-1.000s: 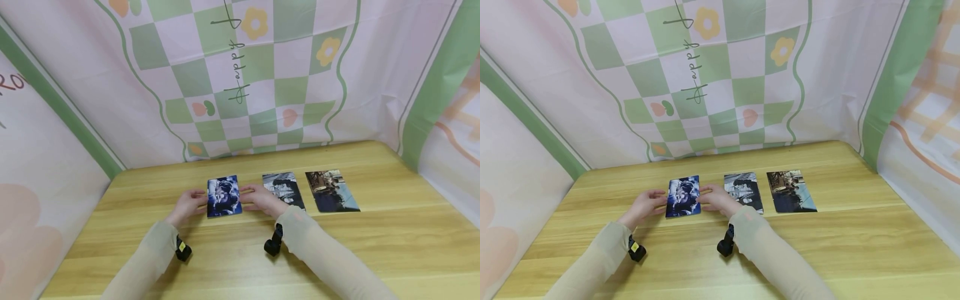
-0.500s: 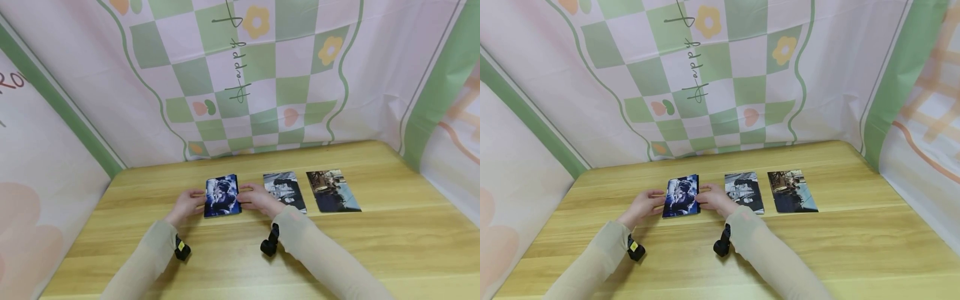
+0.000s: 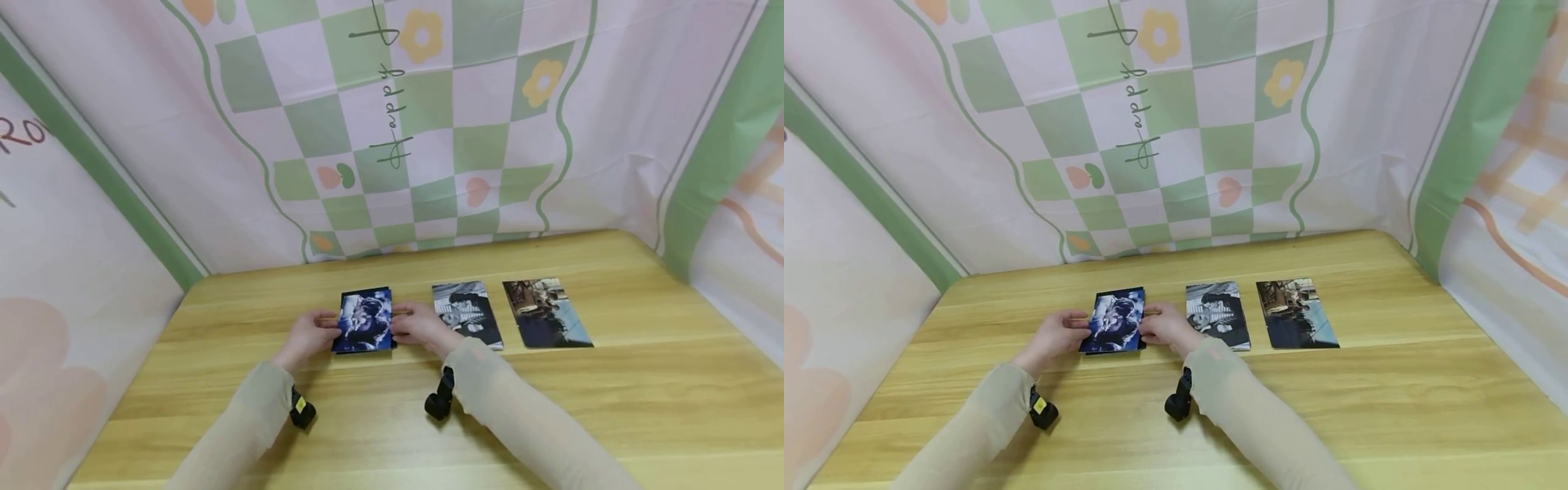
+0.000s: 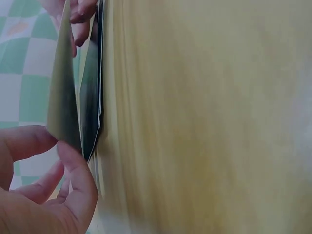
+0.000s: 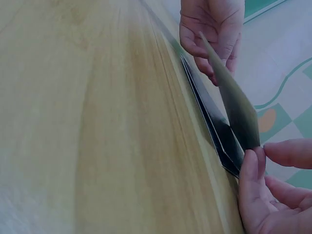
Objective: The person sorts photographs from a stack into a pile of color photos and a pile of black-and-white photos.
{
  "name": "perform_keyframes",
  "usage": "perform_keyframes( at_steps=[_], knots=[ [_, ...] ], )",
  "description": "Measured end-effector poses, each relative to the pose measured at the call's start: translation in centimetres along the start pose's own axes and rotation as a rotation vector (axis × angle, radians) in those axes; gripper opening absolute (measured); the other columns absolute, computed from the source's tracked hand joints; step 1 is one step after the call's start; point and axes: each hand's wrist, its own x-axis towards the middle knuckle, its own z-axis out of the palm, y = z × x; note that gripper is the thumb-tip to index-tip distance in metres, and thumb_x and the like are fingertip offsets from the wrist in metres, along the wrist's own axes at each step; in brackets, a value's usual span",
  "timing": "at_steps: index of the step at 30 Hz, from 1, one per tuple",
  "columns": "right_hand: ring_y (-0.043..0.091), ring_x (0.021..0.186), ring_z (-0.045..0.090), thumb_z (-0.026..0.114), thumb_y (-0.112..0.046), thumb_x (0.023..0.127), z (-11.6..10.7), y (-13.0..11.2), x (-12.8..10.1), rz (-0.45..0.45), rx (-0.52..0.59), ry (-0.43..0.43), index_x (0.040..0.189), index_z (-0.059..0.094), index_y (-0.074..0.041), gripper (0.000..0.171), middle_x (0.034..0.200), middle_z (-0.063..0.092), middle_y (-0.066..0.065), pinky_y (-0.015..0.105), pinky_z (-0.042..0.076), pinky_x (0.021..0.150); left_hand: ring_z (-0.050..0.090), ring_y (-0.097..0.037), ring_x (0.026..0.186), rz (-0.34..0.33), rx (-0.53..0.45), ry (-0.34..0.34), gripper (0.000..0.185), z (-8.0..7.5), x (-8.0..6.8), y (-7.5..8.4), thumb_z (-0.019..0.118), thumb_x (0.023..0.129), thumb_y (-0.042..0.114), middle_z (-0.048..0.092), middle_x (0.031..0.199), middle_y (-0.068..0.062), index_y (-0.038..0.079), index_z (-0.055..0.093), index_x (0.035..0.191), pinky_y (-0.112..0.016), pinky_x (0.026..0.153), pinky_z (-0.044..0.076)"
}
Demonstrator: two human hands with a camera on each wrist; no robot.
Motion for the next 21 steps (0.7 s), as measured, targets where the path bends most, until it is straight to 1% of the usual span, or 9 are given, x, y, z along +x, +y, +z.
perform_keyframes(
  at_steps=[3, 7, 10, 14, 17, 21],
  knots=[
    [0.019, 0.087, 0.063, 0.055, 0.008, 0.089, -0.1, 0.1, 0.0, 0.019, -0.008, 0.014, 0.138, 0.041, 0.004, 0.052, 0.127, 0.053, 0.027, 0.024, 0.059, 0.07, 0.06, -0.015, 0.082, -0.009, 0.013, 0.011, 0.04, 0.3, 0.0, -0.1, 0.061, 0.086, -0.004, 0.059, 0.117, -0.025, -0.007, 0.052, 0.125, -0.02, 0.065, 0.054],
    [0.014, 0.077, 0.061, 0.055, 0.009, 0.088, -0.2, 0.1, 0.0, 0.025, 0.002, 0.018, 0.139, 0.041, 0.001, 0.053, 0.126, 0.054, 0.026, 0.02, 0.057, 0.063, 0.058, -0.014, 0.08, -0.015, -0.015, 0.027, 0.039, 0.5, -0.1, 0.0, 0.06, 0.086, -0.006, 0.06, 0.111, -0.02, -0.007, 0.054, 0.125, -0.019, 0.064, 0.054],
    [0.013, 0.073, 0.06, 0.056, 0.009, 0.088, -0.3, 0.2, 0.0, 0.022, -0.001, 0.023, 0.139, 0.042, 0.0, 0.054, 0.124, 0.055, 0.025, 0.02, 0.057, 0.061, 0.057, -0.013, 0.078, -0.009, -0.047, 0.029, 0.039, 0.7, -0.2, 0.0, 0.06, 0.086, -0.007, 0.059, 0.106, -0.018, -0.008, 0.055, 0.125, -0.02, 0.065, 0.055],
    [0.013, 0.07, 0.06, 0.057, 0.009, 0.086, -0.5, 0.3, -0.1, -0.004, -0.002, 0.046, 0.139, 0.044, -0.003, 0.056, 0.12, 0.059, 0.023, 0.021, 0.057, 0.06, 0.056, -0.012, 0.076, 0.004, -0.075, 0.037, 0.039, 0.9, -0.6, 0.2, 0.06, 0.086, -0.008, 0.059, 0.099, -0.014, -0.008, 0.055, 0.125, -0.02, 0.065, 0.054],
    [0.013, 0.07, 0.06, 0.058, 0.009, 0.086, -0.7, 0.1, -0.5, -0.027, -0.014, 0.051, 0.139, 0.045, -0.005, 0.056, 0.115, 0.06, 0.021, 0.023, 0.058, 0.061, 0.055, -0.011, 0.074, 0.016, -0.088, 0.035, 0.039, 1.2, -1.0, 0.3, 0.06, 0.085, -0.008, 0.058, 0.095, -0.011, -0.008, 0.055, 0.125, -0.019, 0.064, 0.053],
    [0.015, 0.072, 0.06, 0.058, 0.009, 0.086, -1.2, 0.0, -1.2, -0.047, -0.038, 0.039, 0.139, 0.044, -0.005, 0.057, 0.108, 0.061, 0.018, 0.025, 0.058, 0.064, 0.056, -0.013, 0.077, 0.019, -0.098, 0.02, 0.04, 1.5, -1.4, 0.3, 0.06, 0.086, -0.007, 0.056, 0.095, -0.009, -0.006, 0.055, 0.125, -0.022, 0.068, 0.056]
  ],
)
